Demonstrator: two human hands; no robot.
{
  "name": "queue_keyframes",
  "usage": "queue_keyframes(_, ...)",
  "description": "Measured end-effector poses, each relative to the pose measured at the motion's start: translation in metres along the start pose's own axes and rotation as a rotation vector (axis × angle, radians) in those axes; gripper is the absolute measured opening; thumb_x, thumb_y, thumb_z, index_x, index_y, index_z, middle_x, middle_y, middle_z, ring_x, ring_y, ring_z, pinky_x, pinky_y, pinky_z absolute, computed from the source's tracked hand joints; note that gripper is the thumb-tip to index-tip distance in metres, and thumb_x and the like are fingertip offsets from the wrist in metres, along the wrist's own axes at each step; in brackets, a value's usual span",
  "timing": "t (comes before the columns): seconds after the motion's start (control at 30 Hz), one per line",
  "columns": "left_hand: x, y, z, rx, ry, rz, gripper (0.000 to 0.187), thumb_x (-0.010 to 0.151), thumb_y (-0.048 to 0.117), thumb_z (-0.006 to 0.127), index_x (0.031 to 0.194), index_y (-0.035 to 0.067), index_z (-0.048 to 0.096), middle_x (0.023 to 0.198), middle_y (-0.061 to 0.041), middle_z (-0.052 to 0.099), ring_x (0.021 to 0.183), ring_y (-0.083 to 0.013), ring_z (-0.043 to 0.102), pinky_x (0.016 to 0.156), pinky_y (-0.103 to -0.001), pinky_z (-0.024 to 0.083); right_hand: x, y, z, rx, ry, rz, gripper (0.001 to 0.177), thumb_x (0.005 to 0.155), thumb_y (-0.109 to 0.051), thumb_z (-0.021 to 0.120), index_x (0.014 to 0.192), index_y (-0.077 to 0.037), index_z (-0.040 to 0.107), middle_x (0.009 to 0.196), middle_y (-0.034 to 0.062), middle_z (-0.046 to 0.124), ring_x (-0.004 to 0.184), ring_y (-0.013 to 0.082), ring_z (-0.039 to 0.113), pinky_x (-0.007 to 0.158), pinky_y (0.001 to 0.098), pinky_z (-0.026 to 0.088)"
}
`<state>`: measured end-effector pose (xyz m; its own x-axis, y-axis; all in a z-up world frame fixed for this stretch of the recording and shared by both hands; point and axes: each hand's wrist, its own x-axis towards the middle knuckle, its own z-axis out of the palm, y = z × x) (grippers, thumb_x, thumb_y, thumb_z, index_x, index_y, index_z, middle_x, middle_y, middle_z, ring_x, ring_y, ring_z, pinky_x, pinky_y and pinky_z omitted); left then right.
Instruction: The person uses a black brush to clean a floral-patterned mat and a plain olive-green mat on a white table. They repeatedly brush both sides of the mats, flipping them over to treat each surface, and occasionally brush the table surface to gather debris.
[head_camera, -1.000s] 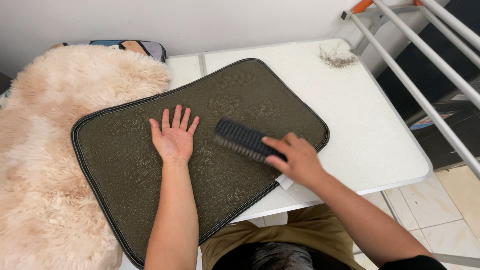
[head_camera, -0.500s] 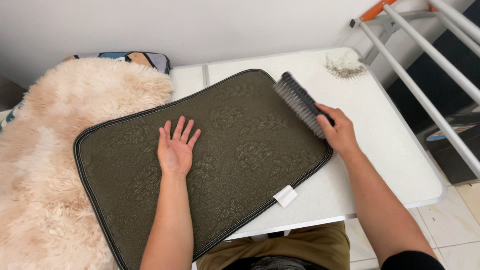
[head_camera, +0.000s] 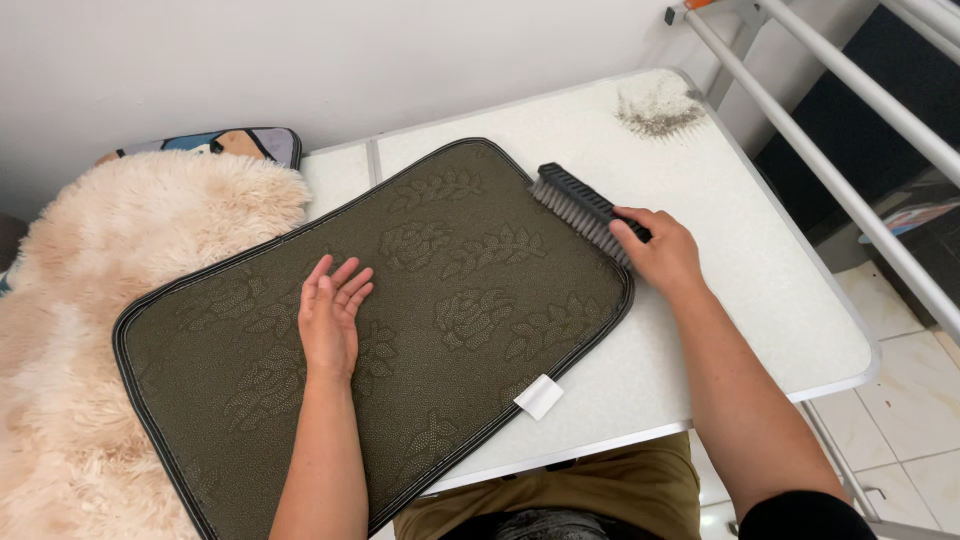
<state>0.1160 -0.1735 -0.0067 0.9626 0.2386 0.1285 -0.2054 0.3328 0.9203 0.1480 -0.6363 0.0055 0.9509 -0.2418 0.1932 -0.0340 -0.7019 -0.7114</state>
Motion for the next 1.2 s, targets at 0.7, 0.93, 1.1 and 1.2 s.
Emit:
queue_keyframes(0.7,-0.185,0.078,0.064,1.544,-0.769,0.381,0.076,0.074,0.036,0.081,0.138,0.006,0.053,0.153,-0.023,0.039,0.145,-0.0448,0.031,0.114,-0.064,0.025,0.016,0.023,0.012,0.175,0.230,-0.018,0.033,0.100,-0.037,0.073,0.126,-0.018,0.075,0.103,0.0085,0.071,0.088,0.0172,0.065,0.081,0.0333,0.052)
queue_keyframes(0.93,-0.187,0.105,0.074,1.466,-0.726,0.714,0.038,0.081,0.014,0.070,0.115,-0.001,0.066,0.125,-0.017,0.067,0.116,-0.0330,0.062,0.097,-0.045,0.049,0.015,0.031,0.012,0.164,0.205,-0.033,0.033,0.100,-0.036,0.073,0.127,-0.019,0.075,0.106,0.0090,0.071,0.092,0.0191,0.066,0.085,0.0335,0.052)
queue_keyframes(1.1,-0.173,0.190,0.103,1.630,-0.554,0.875,0.030,0.081,0.009,0.067,0.108,-0.003,0.064,0.117,-0.017,0.070,0.102,-0.0284,0.070,0.086,-0.040,0.054,0.017,0.047,0.018,0.210,0.216,-0.140,0.032,0.099,-0.029,0.070,0.128,-0.015,0.074,0.112,0.0092,0.072,0.098,0.0186,0.067,0.089,0.0334,0.052)
queue_keyframes(1.2,-0.169,0.251,0.120,1.732,-0.308,0.944,0.028,0.083,0.000,0.065,0.111,0.000,0.065,0.109,-0.013,0.073,0.094,-0.0267,0.070,0.085,-0.040,0.054,0.020,0.049,0.019,0.144,0.197,-0.003,0.028,0.102,-0.030,0.069,0.122,-0.010,0.072,0.110,0.0113,0.074,0.098,0.0205,0.069,0.089,0.0339,0.052)
